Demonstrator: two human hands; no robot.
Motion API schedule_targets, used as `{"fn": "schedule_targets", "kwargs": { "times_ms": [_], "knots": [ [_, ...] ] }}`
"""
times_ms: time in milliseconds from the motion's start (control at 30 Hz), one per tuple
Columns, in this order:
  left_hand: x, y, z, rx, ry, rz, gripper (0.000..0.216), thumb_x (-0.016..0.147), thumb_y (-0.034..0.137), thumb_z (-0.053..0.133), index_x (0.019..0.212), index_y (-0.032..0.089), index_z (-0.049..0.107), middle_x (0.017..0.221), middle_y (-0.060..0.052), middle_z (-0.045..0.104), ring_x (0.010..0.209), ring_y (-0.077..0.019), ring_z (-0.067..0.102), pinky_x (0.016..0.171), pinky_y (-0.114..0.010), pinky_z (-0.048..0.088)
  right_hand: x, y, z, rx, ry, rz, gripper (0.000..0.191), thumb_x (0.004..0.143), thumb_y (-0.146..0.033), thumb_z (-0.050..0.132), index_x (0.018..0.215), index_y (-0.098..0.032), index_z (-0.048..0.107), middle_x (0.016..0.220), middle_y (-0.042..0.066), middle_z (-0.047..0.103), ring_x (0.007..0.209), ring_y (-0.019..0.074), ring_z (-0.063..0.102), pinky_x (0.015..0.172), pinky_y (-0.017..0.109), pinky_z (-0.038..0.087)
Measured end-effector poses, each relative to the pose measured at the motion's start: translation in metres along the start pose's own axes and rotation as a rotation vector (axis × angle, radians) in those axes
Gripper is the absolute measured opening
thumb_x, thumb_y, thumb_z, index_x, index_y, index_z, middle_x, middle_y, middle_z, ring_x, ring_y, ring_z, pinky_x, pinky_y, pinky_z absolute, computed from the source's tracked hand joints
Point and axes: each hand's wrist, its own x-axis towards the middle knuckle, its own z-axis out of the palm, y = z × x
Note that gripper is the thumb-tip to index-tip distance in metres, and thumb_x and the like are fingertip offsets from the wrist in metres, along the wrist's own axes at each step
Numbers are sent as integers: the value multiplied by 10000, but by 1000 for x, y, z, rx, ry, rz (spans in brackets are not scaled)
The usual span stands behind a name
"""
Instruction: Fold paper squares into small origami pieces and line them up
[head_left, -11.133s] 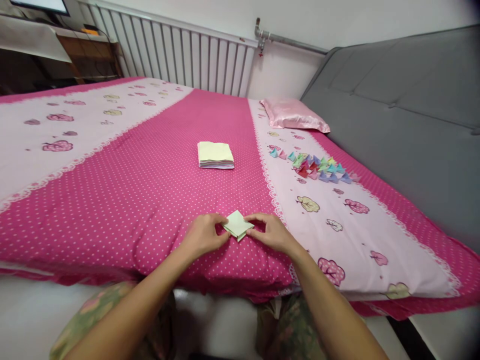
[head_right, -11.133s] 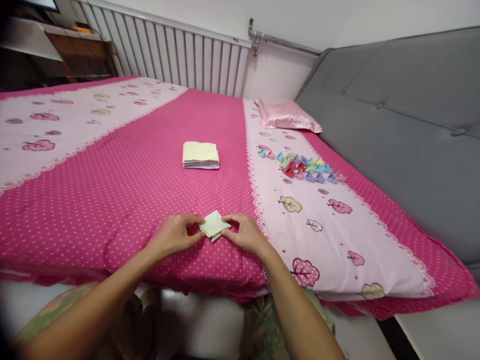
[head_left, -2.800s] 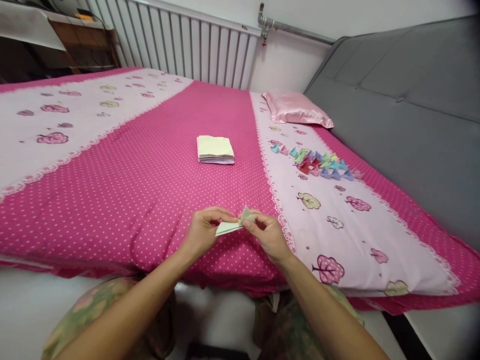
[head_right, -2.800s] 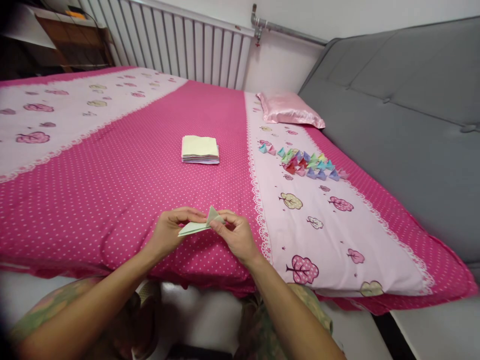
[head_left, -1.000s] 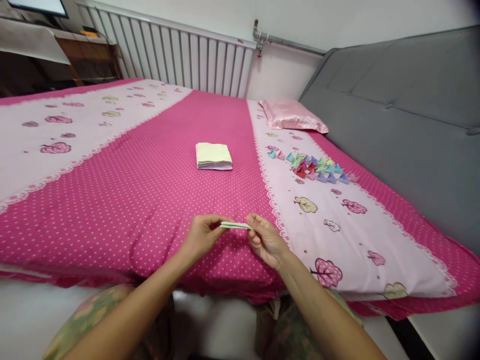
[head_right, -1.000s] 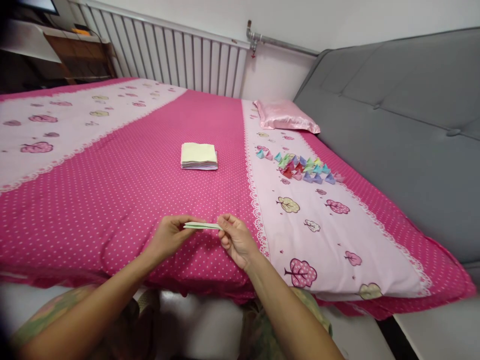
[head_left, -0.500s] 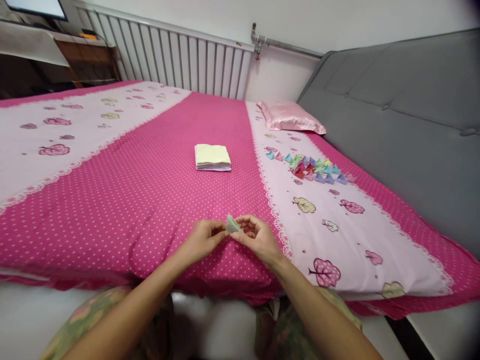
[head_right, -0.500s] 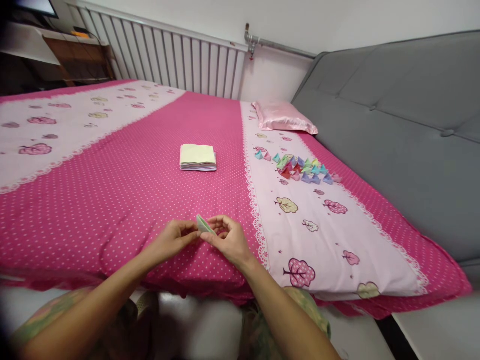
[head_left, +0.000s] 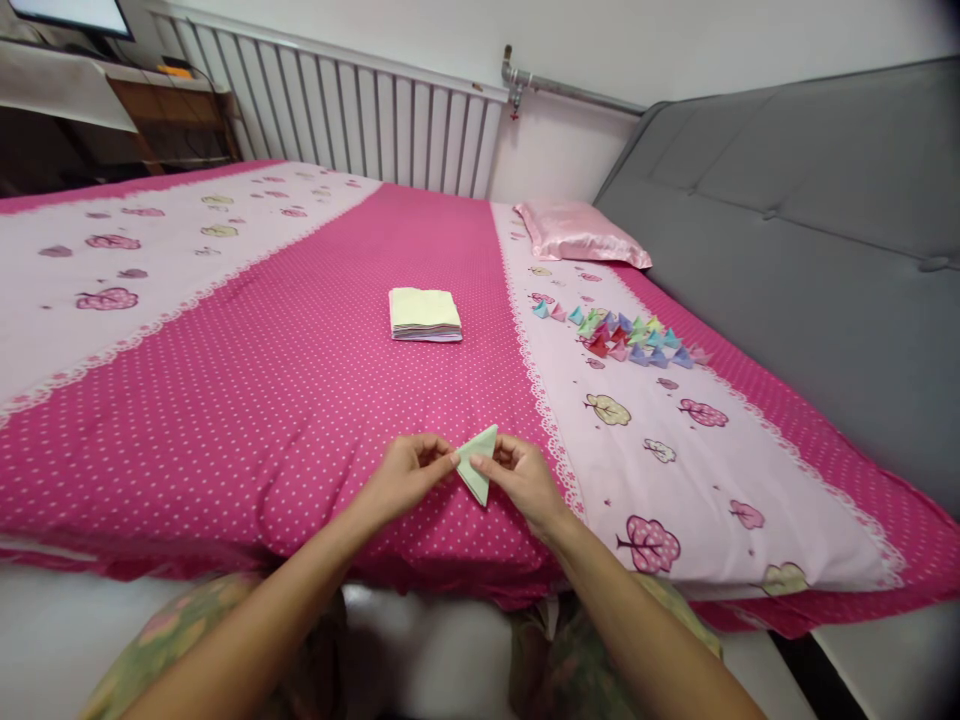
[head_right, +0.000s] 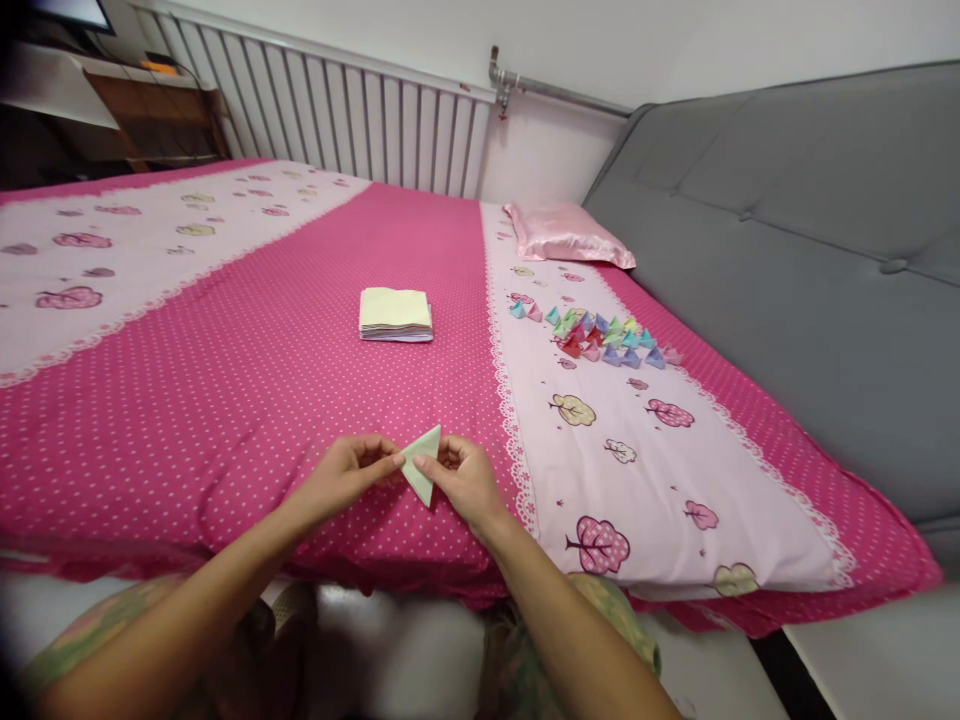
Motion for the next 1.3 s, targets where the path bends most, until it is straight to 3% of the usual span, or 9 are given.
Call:
{"fn": "schedule_targets", "kwargs": {
  "times_ms": [267,533,900,1000,1167,1300],
  "knots": [
    [-2,2,-1,77,-85,-6,238,746,346,521,698,120,579,587,7,514,547,-108,452,524,-224,349,1,2,-1,-46,22,-22,205,686,-346,668,680,-146,620,636,-10,602,568,102,522,563,227,401],
    [-1,0,-1,82,-112,-24,243,749,347,514,722,115,578,619,-6,537,568,-116,472,545,-236,367,1,0,-1,-110,92,-32,359,739,-426,596,523,-144,543,461,-49,445,437,64,375,443,206,271],
    [-2,4,-1,73,-98,-27,223,746,340,522,712,128,581,617,-3,552,575,-122,490,555,-238,382,1,4,-2,-44,153,-6,421,749,-503,552,512,-156,565,466,-20,504,449,92,436,468,220,332],
    [-2,2,-1,33,-95,-39,218,733,340,540,693,129,578,591,6,541,549,-111,475,535,-229,369,1,5,-4,-61,144,-12,433,761,-523,527,554,-153,613,475,-6,524,456,104,455,477,227,356],
    [2,-5,0,-181,-53,-140,216,696,335,586,676,124,544,538,11,549,492,-96,488,520,-225,374,2,3,-3,18,21,2,437,799,-526,468,785,-143,679,573,19,585,501,106,503,486,217,389],
    [3,-4,1,-295,-7,-223,197,710,308,588,689,121,528,540,-8,590,496,-102,543,527,-220,400,3,2,-2,101,45,42,378,767,-485,535,877,-151,672,618,13,591,519,90,508,470,195,383]
  ]
}}
